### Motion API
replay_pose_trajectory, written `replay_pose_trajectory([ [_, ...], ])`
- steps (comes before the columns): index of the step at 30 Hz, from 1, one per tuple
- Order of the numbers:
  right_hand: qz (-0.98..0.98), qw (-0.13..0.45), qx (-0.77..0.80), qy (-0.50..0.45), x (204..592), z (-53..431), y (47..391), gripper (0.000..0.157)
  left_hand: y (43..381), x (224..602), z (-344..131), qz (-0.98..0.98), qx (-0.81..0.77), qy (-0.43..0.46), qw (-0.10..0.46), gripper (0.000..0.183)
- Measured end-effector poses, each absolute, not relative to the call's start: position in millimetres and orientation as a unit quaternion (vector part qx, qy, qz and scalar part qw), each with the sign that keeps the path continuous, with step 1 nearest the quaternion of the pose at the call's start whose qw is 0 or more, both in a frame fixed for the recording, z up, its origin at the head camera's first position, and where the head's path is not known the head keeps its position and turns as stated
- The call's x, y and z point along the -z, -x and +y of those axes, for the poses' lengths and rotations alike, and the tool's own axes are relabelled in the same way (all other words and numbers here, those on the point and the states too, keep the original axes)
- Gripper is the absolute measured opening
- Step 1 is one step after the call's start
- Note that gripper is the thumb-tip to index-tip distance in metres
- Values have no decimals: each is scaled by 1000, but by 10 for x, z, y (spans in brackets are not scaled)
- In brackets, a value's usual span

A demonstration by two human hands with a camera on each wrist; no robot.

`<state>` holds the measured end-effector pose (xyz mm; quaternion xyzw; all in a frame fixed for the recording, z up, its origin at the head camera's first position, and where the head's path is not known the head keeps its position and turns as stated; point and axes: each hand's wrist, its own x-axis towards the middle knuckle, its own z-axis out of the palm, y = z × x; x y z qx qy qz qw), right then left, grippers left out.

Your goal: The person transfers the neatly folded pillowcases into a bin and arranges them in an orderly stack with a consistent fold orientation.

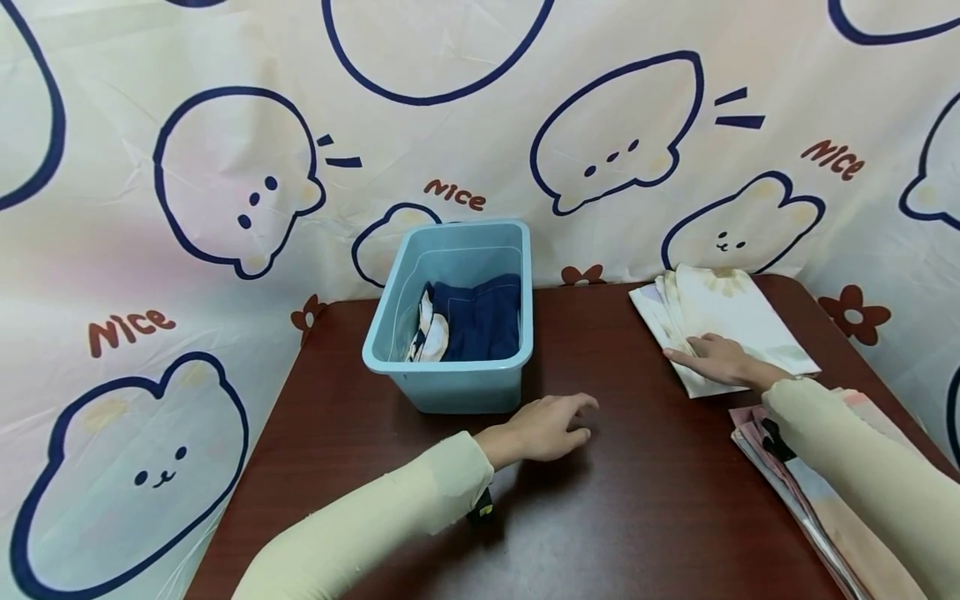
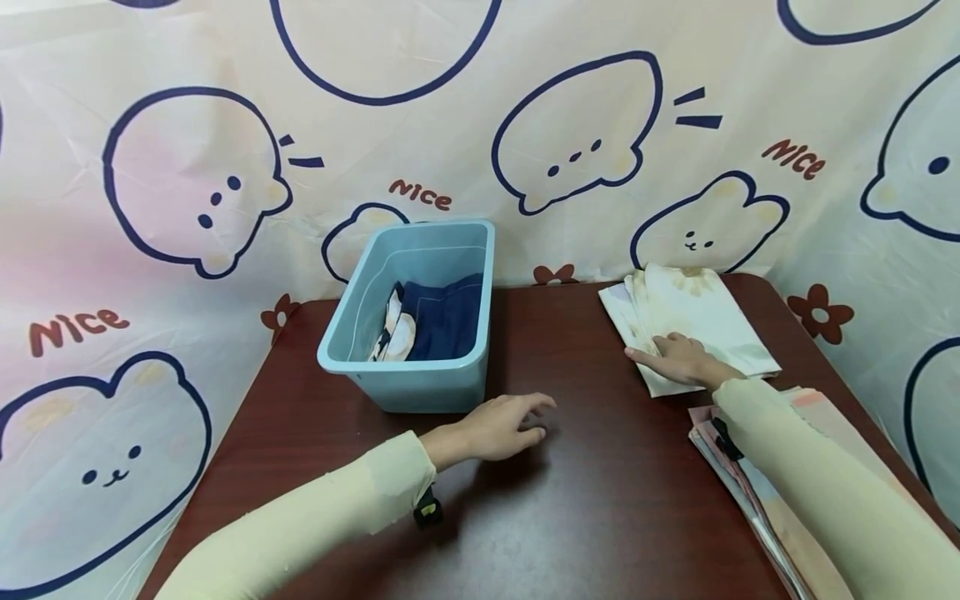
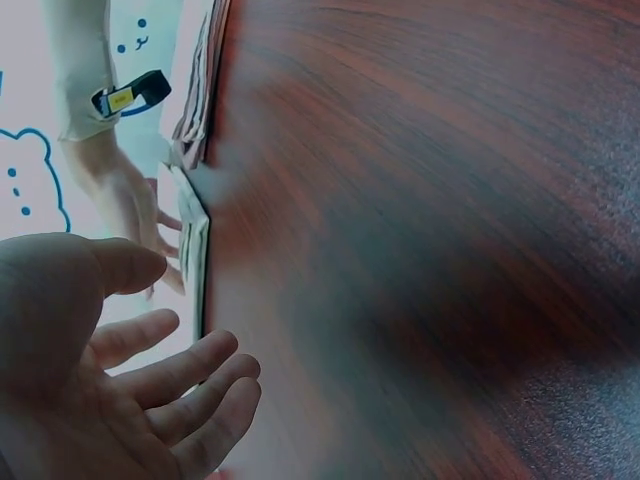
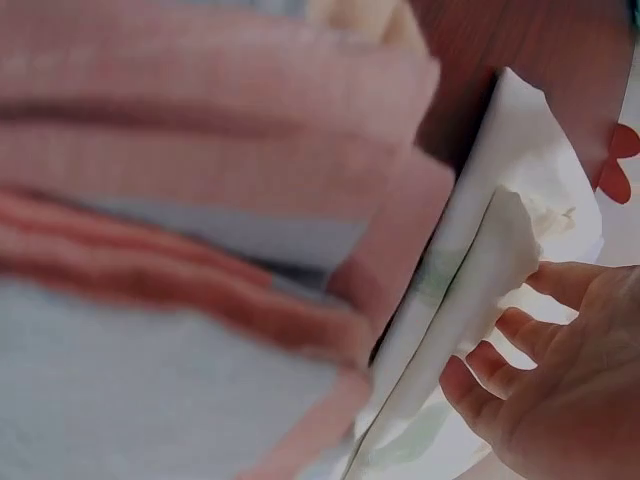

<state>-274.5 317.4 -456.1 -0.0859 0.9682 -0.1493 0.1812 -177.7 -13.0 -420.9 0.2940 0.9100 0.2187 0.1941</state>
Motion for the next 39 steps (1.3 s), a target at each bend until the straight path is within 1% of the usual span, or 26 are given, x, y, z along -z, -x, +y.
replay_pose_trajectory([
  [11,965,182,169,85,4568,3049,2701,90,1802,4215,-130,913,-229,-284,183,42],
  [18,963,180,177,92,4588,2989,2682,88,1819,4215,-122,911,-241,-278,186,42],
  [32,960,196,182,88,4570,2863,2724,89,1889,4360,-82,902,-304,-252,173,39],
  [39,960,194,183,88,4565,2827,2697,88,1963,4441,-78,894,-339,-240,170,38],
])
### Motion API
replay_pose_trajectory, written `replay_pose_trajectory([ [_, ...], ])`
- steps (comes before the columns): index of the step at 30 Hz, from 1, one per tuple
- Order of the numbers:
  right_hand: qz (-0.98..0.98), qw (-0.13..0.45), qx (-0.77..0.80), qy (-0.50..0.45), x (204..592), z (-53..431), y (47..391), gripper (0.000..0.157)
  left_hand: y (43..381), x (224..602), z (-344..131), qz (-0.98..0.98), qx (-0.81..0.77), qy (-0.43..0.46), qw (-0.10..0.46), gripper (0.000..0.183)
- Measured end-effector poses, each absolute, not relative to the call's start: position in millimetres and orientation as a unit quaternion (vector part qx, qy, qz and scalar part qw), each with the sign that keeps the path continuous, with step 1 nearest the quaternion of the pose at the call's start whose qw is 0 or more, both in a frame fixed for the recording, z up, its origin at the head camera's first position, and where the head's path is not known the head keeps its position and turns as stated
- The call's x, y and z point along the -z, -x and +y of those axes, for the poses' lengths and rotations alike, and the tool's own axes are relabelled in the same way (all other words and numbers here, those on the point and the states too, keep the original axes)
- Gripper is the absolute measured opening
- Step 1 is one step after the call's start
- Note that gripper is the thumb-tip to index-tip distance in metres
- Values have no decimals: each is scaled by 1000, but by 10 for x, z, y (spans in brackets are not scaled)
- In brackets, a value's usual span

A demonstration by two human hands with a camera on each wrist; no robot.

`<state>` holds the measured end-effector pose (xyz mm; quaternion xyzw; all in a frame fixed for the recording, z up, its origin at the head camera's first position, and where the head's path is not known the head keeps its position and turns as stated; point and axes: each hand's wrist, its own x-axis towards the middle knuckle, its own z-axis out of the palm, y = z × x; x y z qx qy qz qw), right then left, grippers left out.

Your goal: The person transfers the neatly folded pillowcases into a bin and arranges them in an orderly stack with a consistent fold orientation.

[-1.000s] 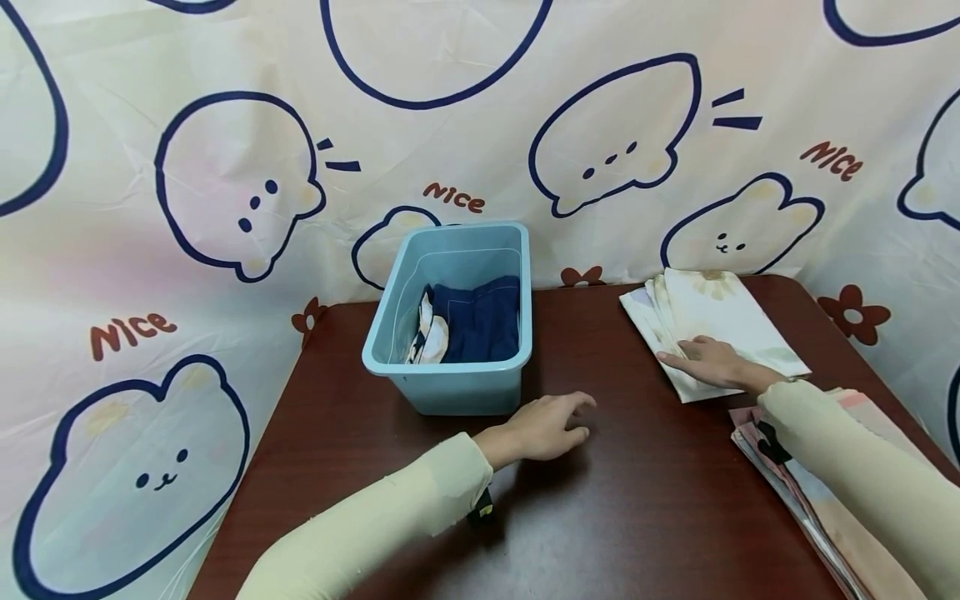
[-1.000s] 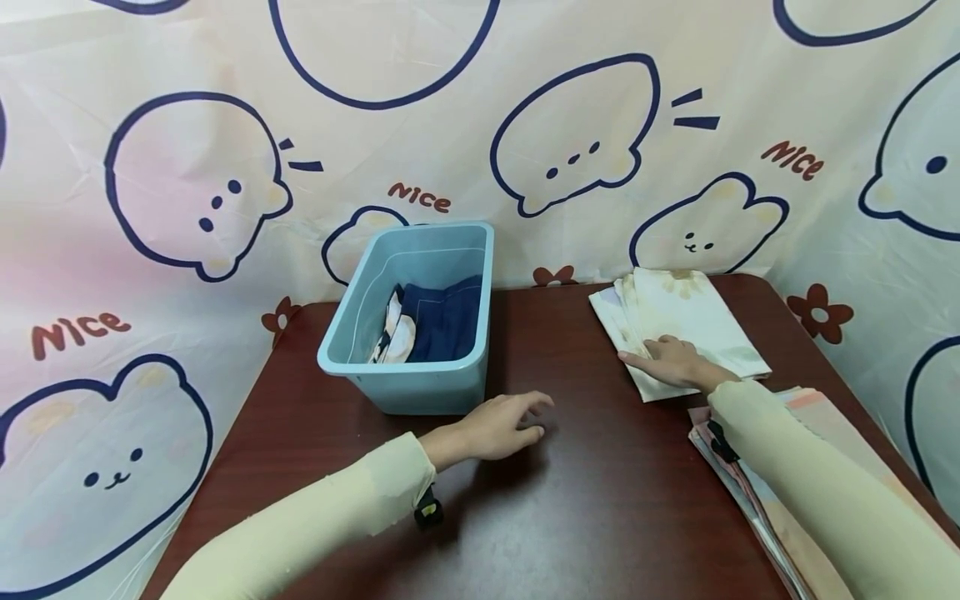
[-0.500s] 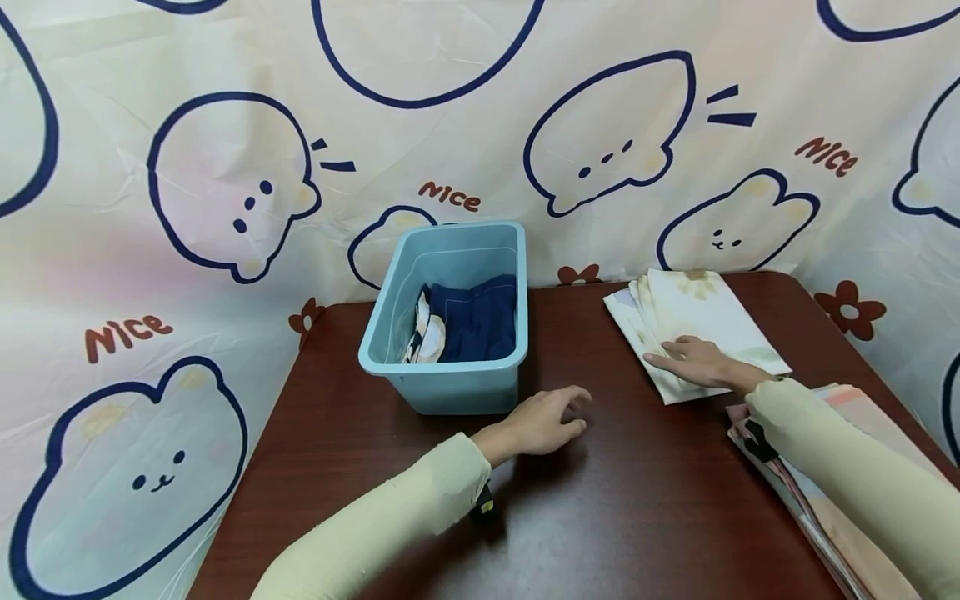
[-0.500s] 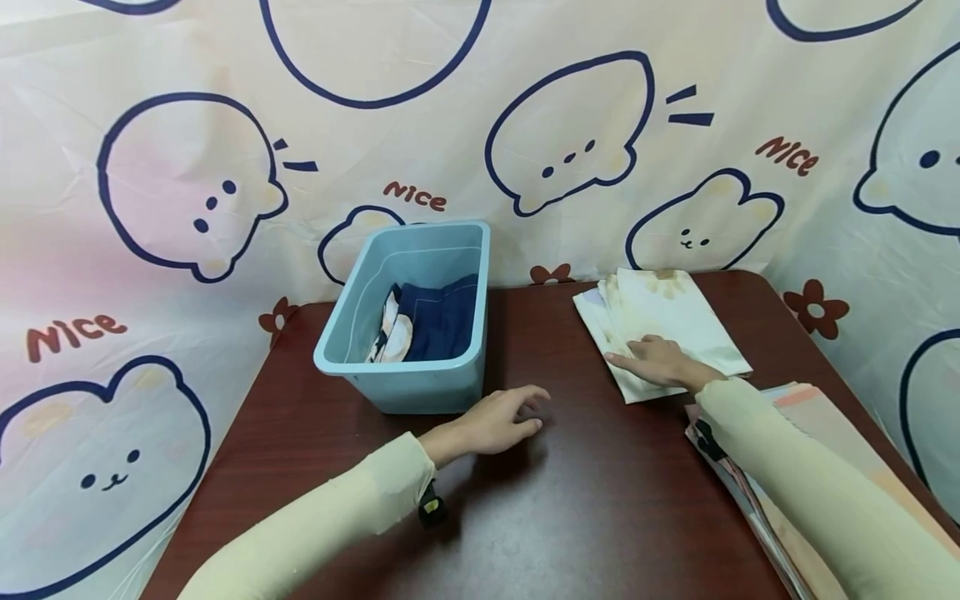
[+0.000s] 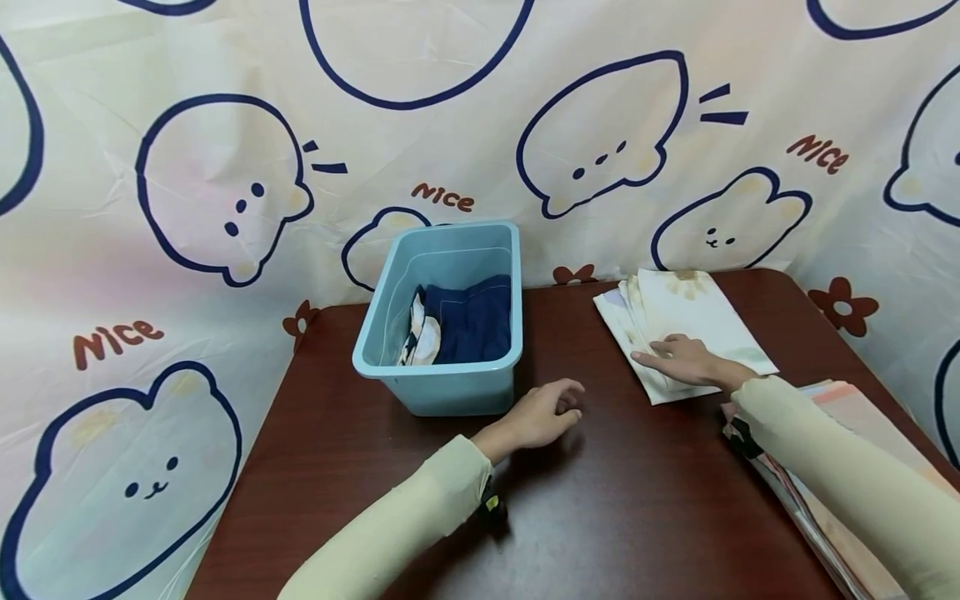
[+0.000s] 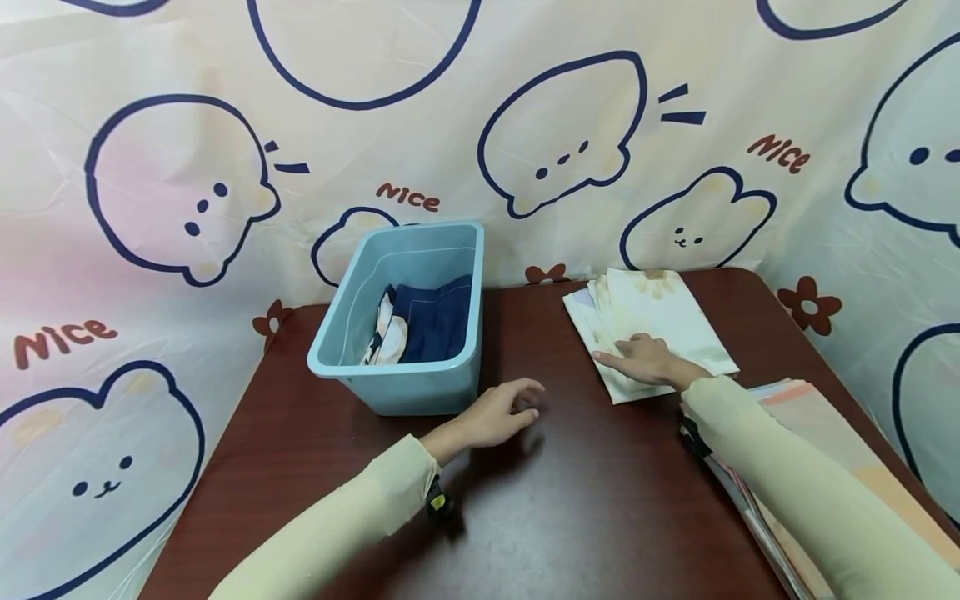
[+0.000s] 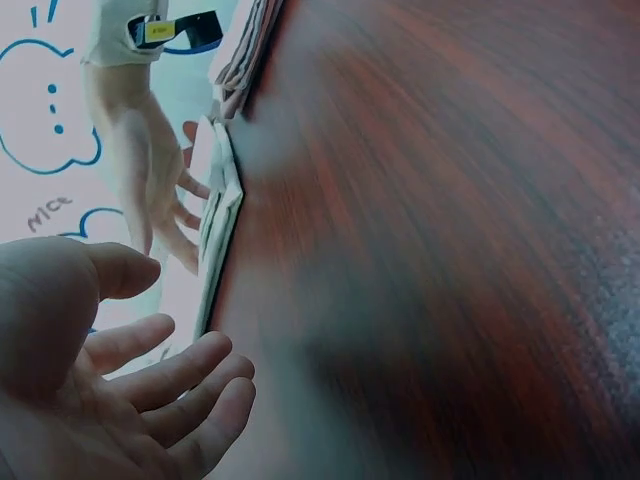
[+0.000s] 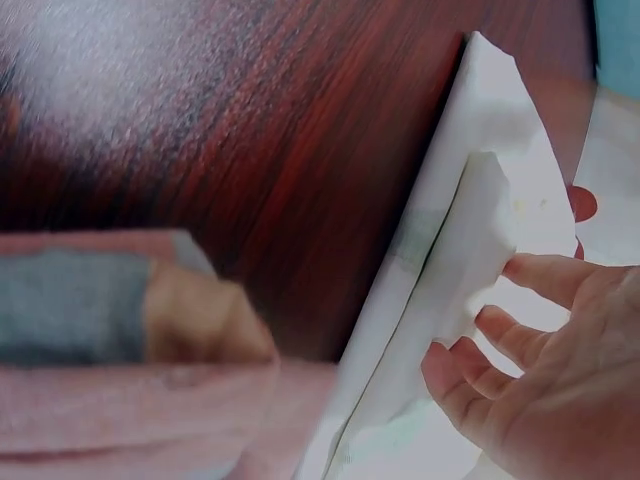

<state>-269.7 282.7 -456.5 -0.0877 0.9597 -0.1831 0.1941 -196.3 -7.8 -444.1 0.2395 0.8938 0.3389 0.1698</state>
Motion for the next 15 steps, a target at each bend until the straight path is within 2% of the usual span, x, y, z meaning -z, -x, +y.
replay_pose_trajectory([
  [15,955,213,185,86,4504,2683,2676,92,2022,4486,-57,890,-362,-223,168,36],
])
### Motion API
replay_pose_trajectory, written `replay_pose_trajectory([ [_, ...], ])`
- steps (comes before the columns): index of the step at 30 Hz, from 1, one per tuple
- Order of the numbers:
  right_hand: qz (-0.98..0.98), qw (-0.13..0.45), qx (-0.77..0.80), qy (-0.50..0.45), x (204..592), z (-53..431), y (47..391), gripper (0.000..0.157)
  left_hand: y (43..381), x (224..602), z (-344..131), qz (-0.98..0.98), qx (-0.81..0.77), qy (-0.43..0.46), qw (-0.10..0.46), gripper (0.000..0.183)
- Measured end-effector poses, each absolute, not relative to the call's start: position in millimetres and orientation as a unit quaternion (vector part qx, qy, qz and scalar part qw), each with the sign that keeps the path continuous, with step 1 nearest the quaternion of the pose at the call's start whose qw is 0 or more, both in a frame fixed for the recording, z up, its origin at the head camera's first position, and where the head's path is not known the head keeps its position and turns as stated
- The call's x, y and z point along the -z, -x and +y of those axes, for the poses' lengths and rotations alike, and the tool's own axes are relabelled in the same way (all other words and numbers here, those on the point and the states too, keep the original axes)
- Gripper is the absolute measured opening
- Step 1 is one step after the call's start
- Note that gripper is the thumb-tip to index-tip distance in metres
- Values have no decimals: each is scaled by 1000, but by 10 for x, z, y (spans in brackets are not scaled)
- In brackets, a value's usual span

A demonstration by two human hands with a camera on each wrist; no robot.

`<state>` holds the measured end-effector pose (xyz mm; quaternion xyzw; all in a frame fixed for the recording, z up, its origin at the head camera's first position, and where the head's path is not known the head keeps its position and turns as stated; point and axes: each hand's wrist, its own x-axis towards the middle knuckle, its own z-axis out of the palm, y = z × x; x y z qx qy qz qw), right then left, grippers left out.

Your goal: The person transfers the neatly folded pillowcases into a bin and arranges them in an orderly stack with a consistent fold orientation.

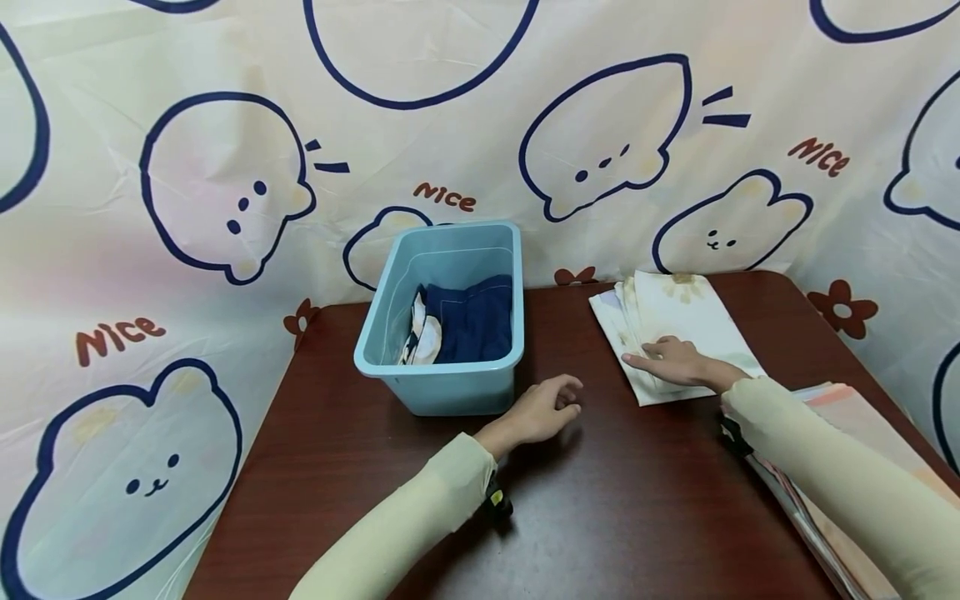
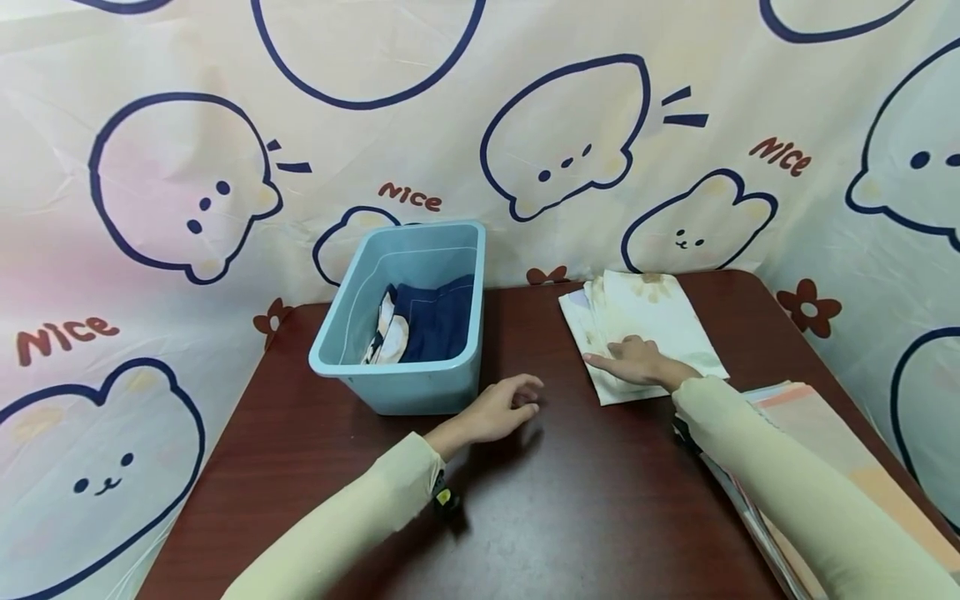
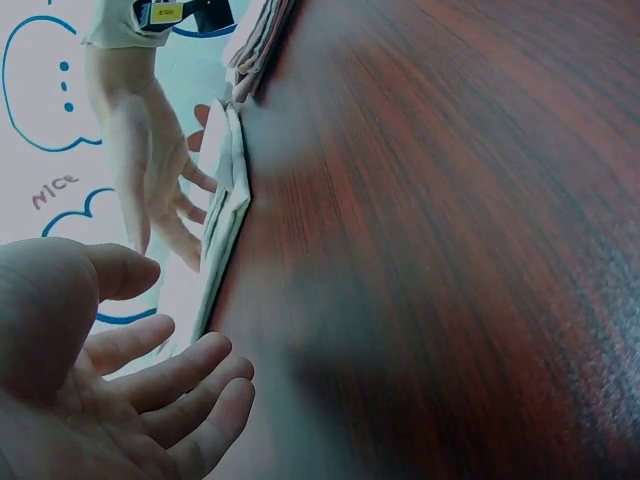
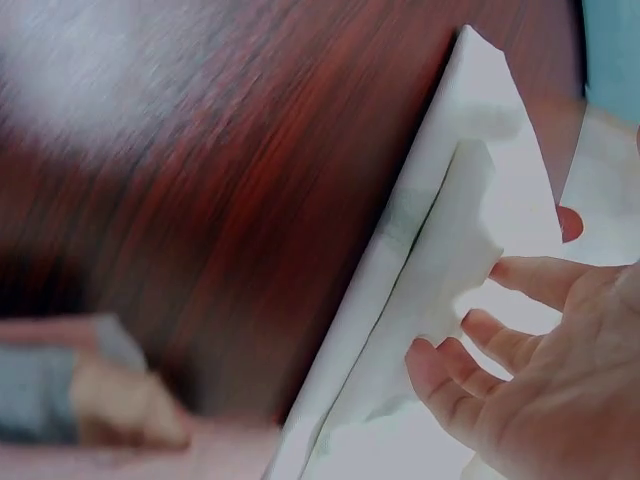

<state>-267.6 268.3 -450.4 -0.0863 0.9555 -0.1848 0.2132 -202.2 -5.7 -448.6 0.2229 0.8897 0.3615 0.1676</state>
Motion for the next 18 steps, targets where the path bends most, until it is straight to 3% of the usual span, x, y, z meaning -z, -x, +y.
replay_pose_trajectory([
  [18,953,198,200,114,4475,2531,2626,85,2034,4560,15,891,-367,-213,159,36],
])
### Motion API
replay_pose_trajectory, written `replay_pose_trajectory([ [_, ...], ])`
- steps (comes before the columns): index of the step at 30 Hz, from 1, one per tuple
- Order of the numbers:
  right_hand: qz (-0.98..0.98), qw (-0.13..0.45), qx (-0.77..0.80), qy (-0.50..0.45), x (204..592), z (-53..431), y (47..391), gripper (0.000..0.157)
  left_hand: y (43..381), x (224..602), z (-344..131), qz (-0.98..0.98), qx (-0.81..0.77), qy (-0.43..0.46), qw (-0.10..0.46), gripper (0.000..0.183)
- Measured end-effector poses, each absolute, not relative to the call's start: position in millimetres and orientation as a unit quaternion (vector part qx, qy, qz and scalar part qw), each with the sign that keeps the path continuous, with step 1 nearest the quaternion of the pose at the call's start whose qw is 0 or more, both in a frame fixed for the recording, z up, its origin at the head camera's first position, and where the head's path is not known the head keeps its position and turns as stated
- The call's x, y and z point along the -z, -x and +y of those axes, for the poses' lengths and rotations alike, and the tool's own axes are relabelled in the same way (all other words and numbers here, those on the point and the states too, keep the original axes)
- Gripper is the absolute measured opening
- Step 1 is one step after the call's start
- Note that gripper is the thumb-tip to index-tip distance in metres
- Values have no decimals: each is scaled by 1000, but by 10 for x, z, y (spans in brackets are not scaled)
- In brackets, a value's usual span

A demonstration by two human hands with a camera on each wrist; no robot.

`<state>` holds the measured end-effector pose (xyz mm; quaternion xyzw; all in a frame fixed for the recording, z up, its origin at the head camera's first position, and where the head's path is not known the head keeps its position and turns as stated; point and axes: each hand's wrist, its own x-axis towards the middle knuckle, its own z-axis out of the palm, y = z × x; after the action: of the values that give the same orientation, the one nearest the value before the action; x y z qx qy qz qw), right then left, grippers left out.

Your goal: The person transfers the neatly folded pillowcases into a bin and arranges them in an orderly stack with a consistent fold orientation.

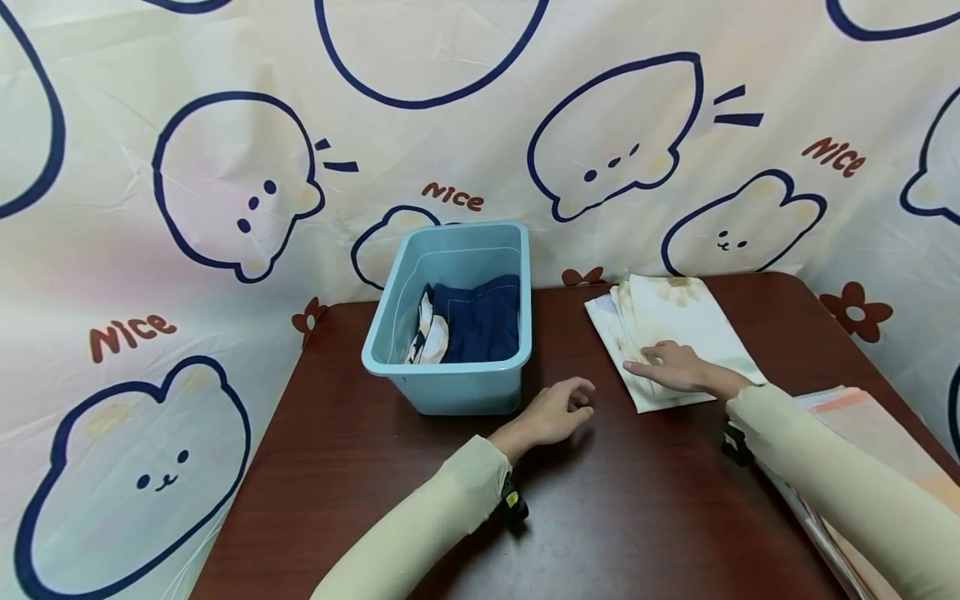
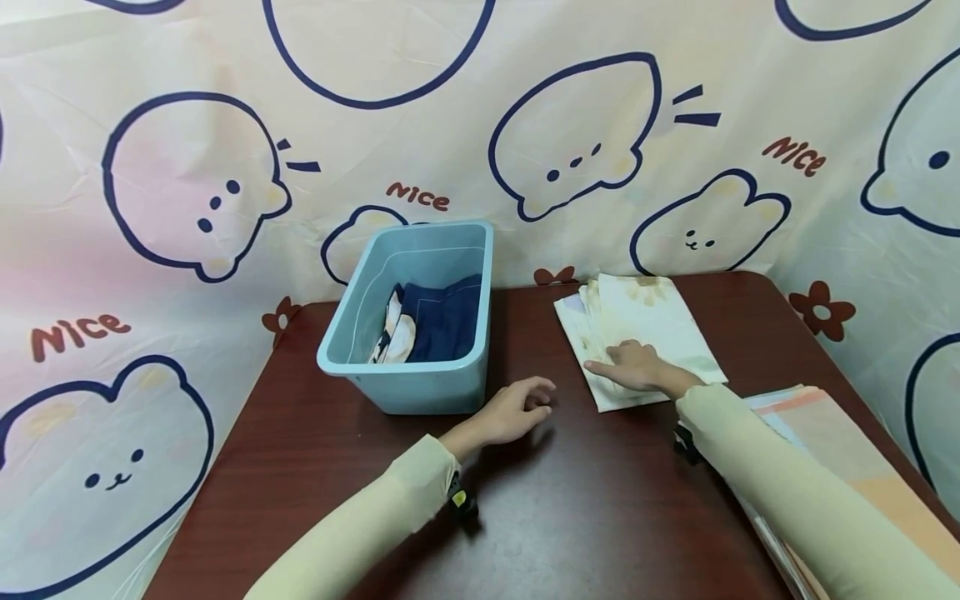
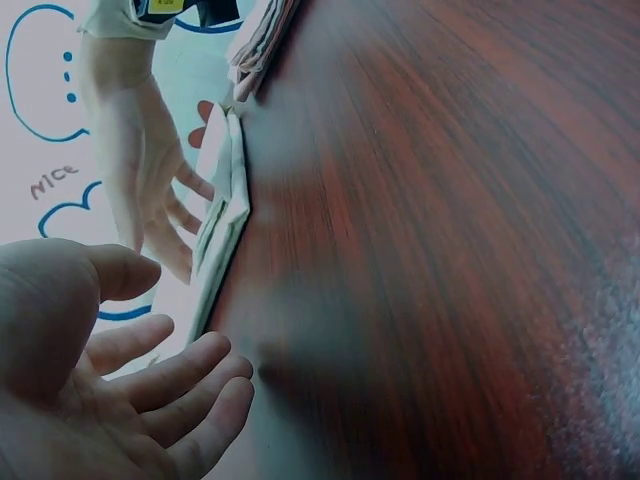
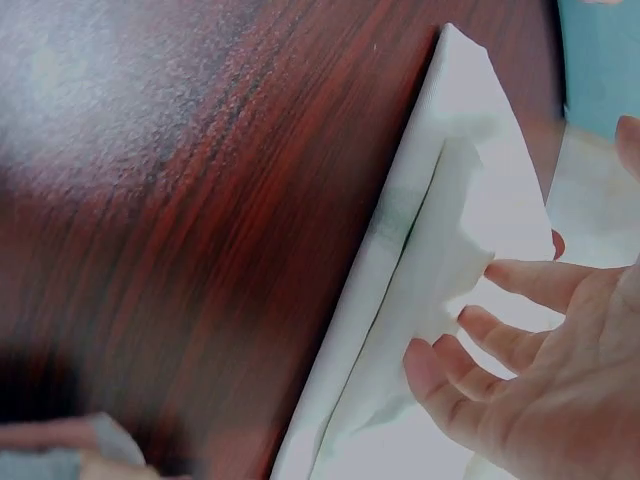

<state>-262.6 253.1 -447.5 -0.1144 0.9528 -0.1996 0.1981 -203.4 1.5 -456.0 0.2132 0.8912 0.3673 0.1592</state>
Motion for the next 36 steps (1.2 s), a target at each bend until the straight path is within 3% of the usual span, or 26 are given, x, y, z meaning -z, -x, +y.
replay_pose_trajectory([
  [8,938,173,271,128,4449,2667,2607,78,2058,4587,52,890,-380,-193,162,36],
  [20,949,125,281,73,4349,3098,2677,74,2138,4530,157,890,-388,-175,164,36],
  [30,957,124,263,-20,4476,3553,2741,85,2151,4524,179,889,-395,-159,170,36],
  [36,942,174,283,-53,4529,3742,2756,97,2161,4521,211,884,-405,-154,176,36],
])
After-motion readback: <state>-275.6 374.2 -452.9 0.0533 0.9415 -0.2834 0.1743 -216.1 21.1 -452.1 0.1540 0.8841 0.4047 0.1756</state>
